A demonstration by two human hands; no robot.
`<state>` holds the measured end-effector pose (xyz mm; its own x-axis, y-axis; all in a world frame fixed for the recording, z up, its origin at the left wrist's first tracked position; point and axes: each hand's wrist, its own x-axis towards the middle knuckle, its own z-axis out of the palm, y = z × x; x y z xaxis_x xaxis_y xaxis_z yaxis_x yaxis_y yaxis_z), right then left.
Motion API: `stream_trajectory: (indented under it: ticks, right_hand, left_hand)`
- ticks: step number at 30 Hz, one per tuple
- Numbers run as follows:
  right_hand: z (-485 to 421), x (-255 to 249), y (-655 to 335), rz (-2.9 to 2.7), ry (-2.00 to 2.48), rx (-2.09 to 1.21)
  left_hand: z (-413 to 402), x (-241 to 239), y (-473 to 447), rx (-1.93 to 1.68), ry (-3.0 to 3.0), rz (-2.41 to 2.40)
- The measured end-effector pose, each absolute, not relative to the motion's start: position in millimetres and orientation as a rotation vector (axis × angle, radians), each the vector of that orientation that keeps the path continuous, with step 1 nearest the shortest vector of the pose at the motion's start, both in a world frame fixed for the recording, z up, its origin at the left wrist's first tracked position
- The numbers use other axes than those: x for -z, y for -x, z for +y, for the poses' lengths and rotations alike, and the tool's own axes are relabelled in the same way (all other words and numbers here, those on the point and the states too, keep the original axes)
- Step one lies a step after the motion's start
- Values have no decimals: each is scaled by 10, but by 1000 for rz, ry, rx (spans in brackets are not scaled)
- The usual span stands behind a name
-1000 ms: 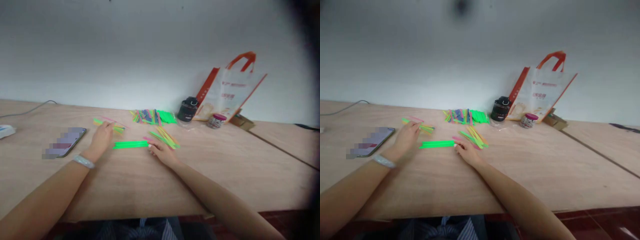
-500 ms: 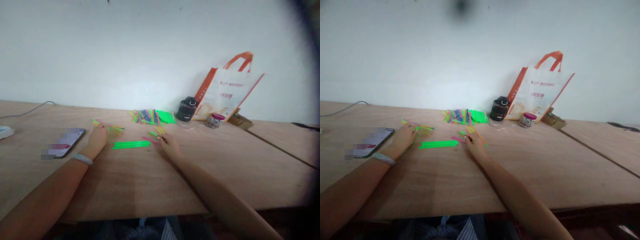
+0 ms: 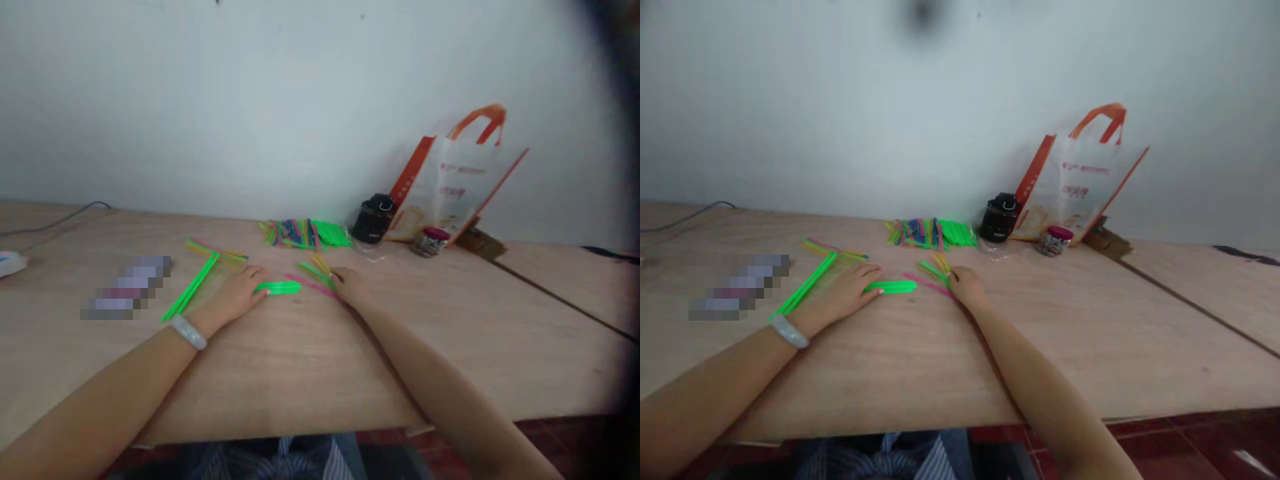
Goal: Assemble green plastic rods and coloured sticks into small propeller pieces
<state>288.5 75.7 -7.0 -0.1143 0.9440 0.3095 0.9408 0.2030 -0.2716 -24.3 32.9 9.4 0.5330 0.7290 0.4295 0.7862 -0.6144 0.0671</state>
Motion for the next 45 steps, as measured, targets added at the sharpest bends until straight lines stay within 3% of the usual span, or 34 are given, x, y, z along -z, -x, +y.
stream_trajectory:
  ticks: [8,16,30,45]
  right_hand:
    - [624,5,-2755,-2163,1609,-79]
    - [420,-96,-2542,-2265,1421,95]
    - [337,-126,-2429,-2288,1475,34]
    - [320,-166,-2395,-2242,1463,231]
  left_hand:
    - [302,-76,142,588,2836,-1262]
    - [256,-132,108,595,2836,-1324]
    - [275,-28,-31,677,2892,-1168]
    - [154,-132,-165,543,2857,-1076]
